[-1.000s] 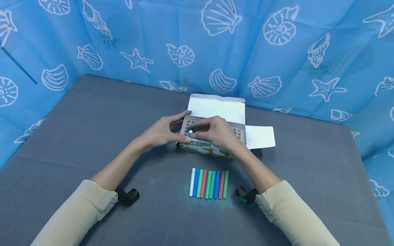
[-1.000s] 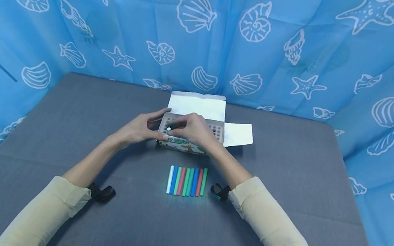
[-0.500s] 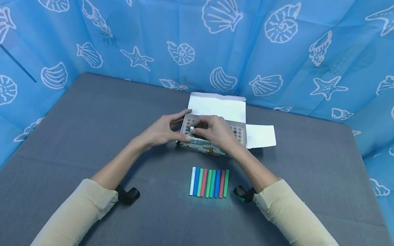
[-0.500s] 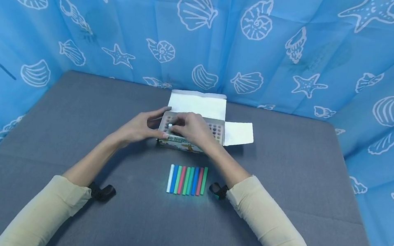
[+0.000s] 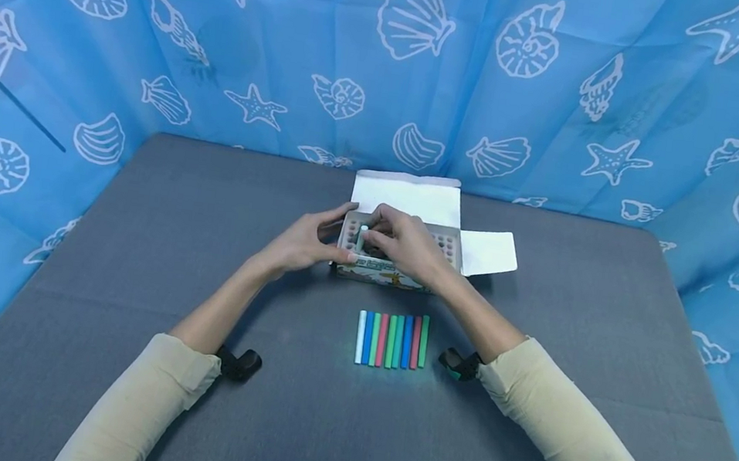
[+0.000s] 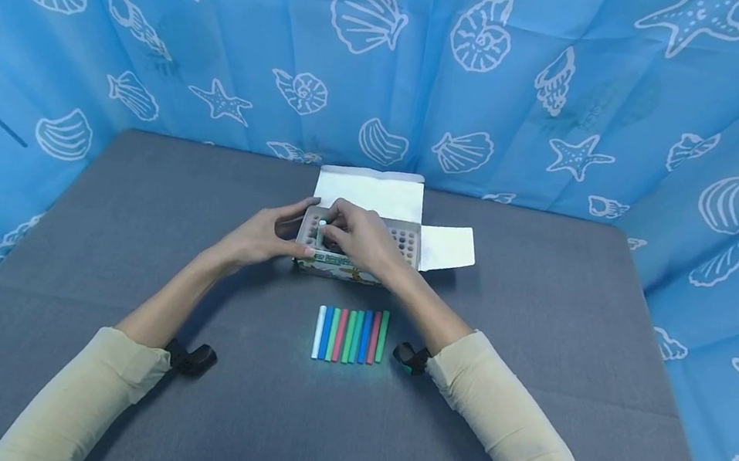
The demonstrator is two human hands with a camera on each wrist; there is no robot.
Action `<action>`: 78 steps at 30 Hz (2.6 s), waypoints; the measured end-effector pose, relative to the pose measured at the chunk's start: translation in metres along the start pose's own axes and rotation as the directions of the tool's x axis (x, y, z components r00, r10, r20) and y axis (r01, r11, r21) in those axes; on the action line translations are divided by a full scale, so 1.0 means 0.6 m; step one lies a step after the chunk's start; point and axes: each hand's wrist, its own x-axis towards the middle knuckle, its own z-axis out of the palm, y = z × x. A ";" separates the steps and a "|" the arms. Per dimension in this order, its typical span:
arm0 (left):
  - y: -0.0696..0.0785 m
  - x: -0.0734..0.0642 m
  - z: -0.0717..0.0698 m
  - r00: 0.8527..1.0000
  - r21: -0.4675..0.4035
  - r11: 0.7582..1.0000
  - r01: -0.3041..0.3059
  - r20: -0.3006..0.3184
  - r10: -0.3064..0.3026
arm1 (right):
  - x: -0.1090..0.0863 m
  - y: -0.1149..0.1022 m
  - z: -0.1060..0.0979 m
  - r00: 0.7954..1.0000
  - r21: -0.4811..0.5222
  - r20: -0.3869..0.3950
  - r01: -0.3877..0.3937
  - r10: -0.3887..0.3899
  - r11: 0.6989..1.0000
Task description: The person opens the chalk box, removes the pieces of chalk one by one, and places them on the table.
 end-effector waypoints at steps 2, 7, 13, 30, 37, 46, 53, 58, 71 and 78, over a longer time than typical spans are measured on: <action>0.001 0.001 0.001 1.000 0.001 1.000 0.004 -0.001 -0.004 | -0.001 0.000 -0.001 1.000 0.043 -0.021 0.001 0.000 0.999; 0.001 0.002 0.002 1.000 0.000 1.000 0.002 -0.007 -0.002 | -0.004 0.001 -0.003 0.993 0.172 -0.120 0.031 -0.010 0.985; 0.000 0.004 0.004 1.000 -0.026 1.000 0.003 -0.007 -0.003 | -0.008 0.000 -0.013 0.963 0.313 -0.270 0.105 -0.018 0.944; 0.000 0.000 0.005 1.000 -0.040 0.999 -0.002 0.000 0.002 | -0.093 -0.003 -0.057 0.952 0.340 -0.296 0.025 0.082 0.940; -0.001 0.001 0.005 1.000 -0.036 0.999 0.001 -0.004 -0.001 | -0.137 0.013 -0.068 0.939 0.369 -0.276 -0.092 0.204 0.925; -0.001 0.001 0.004 1.000 -0.032 0.999 0.001 -0.010 -0.001 | -0.180 0.032 -0.068 0.932 0.384 -0.222 -0.185 0.285 0.905; 0.000 0.002 0.004 1.000 -0.041 0.999 0.010 -0.011 -0.010 | -0.208 0.048 -0.069 0.914 0.362 -0.168 -0.291 0.369 0.885; 0.001 0.002 0.003 1.000 -0.051 0.999 0.011 -0.008 -0.012 | -0.225 0.066 -0.064 0.918 0.376 -0.109 -0.317 0.382 0.870; 0.000 0.002 0.003 1.000 -0.028 1.000 -0.001 0.001 0.001 | -0.233 0.091 -0.037 0.904 0.386 0.053 -0.410 0.424 0.826; -0.001 0.004 0.003 1.000 0.002 1.000 -0.008 -0.001 0.008 | -0.229 0.093 -0.027 0.899 0.304 0.021 -0.422 0.437 0.854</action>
